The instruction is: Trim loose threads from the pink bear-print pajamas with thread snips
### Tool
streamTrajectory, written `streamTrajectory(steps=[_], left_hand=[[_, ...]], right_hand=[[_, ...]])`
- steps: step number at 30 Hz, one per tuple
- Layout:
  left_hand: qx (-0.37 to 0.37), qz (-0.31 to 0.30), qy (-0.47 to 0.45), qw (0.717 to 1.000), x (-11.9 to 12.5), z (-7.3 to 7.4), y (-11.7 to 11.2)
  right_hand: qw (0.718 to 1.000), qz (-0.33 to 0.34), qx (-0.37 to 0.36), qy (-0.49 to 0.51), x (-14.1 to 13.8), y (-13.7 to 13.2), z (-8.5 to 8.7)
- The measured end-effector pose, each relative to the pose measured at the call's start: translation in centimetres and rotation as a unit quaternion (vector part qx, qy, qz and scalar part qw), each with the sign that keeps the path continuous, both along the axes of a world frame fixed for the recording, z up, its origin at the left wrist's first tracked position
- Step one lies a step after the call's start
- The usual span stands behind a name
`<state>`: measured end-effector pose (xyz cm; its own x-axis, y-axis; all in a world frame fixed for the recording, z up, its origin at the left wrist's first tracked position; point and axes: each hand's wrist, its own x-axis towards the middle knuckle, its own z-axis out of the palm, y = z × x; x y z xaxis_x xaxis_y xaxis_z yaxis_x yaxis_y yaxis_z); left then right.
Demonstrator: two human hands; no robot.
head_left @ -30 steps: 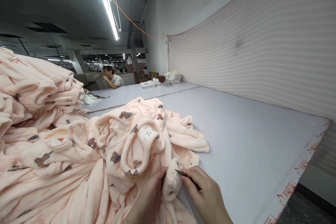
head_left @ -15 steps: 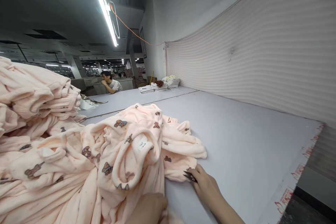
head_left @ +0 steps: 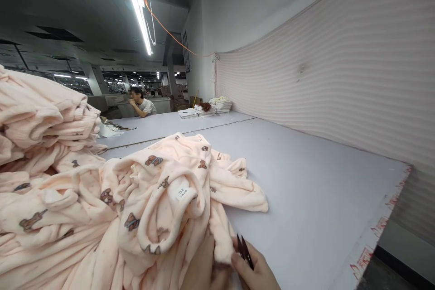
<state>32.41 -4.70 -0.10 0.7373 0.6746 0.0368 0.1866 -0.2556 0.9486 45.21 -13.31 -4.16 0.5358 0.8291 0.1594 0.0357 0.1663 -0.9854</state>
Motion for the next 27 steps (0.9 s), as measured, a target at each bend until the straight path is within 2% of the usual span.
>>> streamTrajectory(steps=[2, 5, 9, 12, 15, 20, 24, 27], left_hand=[[0.005, 0.044, -0.020, 0.999, 0.7, 0.0, 0.0], [0.042, 0.119, -0.051, 0.991, 1.2, 0.7, 0.0], [0.029, 0.130, -0.102, 0.986, 1.1, 2.2, 0.6], [0.004, 0.149, -0.147, 0.978, 1.4, 2.6, 0.9], [-0.026, 0.162, -0.157, 0.974, 1.9, 2.2, 1.0], [-0.182, 0.132, -0.204, 0.953, 2.2, 0.6, 1.3], [-0.174, 0.139, -0.198, 0.955, 2.0, 0.2, 1.5], [-0.175, 0.145, -0.183, 0.957, 2.0, 0.7, 1.5]], right_hand=[[1.000, -0.018, 0.002, -0.017, 0.1, -0.3, 0.5], [0.992, -0.053, -0.003, -0.113, 1.1, -0.4, 2.4], [0.960, -0.116, -0.018, -0.253, 2.6, -0.4, 5.1], [0.947, -0.089, -0.056, -0.302, 3.2, -0.6, 6.3], [0.945, -0.043, -0.067, -0.319, 2.9, -0.8, 6.4], [0.938, -0.116, -0.123, -0.302, 1.7, -0.3, 5.4], [0.933, -0.135, -0.108, -0.316, 1.5, 0.0, 5.4], [0.931, -0.080, -0.091, -0.343, 1.8, -0.1, 6.5]])
